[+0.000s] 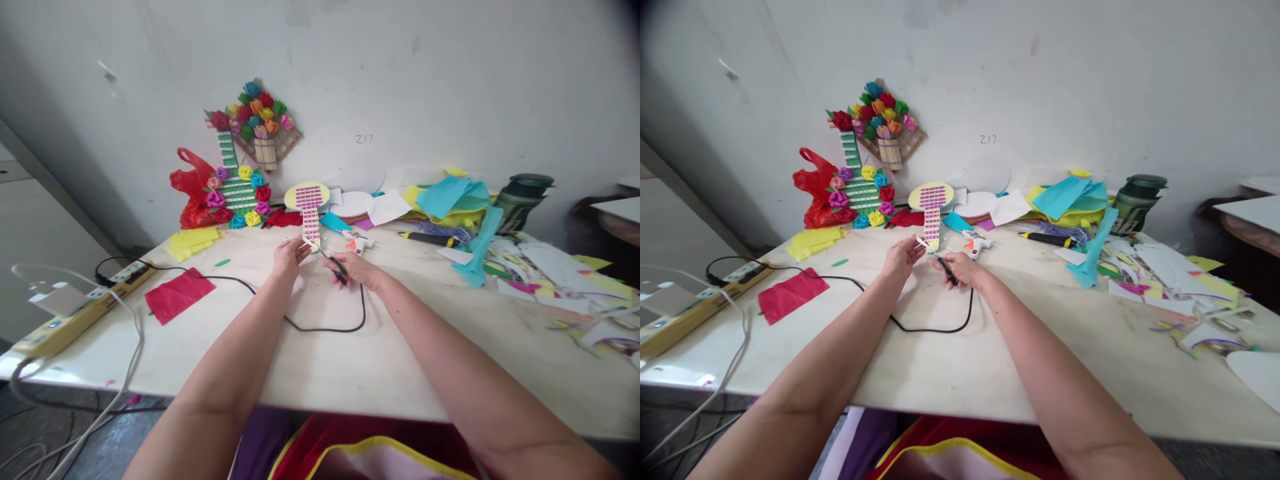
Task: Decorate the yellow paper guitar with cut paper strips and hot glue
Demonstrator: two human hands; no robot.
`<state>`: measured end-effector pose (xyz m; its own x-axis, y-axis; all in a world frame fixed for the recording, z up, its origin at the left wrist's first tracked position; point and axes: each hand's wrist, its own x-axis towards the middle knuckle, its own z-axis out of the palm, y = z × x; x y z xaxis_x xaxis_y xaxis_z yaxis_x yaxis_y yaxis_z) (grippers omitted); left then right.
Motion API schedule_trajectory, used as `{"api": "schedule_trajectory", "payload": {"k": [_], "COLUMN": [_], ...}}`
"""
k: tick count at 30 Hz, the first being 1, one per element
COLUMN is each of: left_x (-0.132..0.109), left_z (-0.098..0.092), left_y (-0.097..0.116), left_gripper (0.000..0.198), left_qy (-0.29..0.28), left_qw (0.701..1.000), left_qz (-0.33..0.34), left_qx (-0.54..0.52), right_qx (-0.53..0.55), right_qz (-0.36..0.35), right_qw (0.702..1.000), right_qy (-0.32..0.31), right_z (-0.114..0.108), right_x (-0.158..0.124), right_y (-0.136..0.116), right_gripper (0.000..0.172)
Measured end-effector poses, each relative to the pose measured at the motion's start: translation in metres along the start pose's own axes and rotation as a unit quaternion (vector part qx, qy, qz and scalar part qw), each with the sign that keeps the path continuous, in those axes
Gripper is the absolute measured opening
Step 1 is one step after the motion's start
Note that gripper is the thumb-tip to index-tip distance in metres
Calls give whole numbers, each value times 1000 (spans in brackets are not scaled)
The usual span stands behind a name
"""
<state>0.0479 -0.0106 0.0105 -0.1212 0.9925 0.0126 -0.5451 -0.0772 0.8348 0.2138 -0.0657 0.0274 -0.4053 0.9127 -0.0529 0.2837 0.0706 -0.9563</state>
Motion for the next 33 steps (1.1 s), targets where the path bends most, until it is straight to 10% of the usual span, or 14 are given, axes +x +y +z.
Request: {"api": "schedule_trajectory", "payload": {"k": [33], "left_x": [3], "left_z": [0], "left_y": [-2], "left_gripper": [7], "left_qy": [12], "left_qw": [1000], "left_qz": [-2], "left_qx": [-12], "right_qx": [-10], "right_qz": [-2], "right_qw": [1000], "right_qy": [-1], "right_z": [1], "right_x": [2], "right_y": [3], "right_gripper": [35]}}
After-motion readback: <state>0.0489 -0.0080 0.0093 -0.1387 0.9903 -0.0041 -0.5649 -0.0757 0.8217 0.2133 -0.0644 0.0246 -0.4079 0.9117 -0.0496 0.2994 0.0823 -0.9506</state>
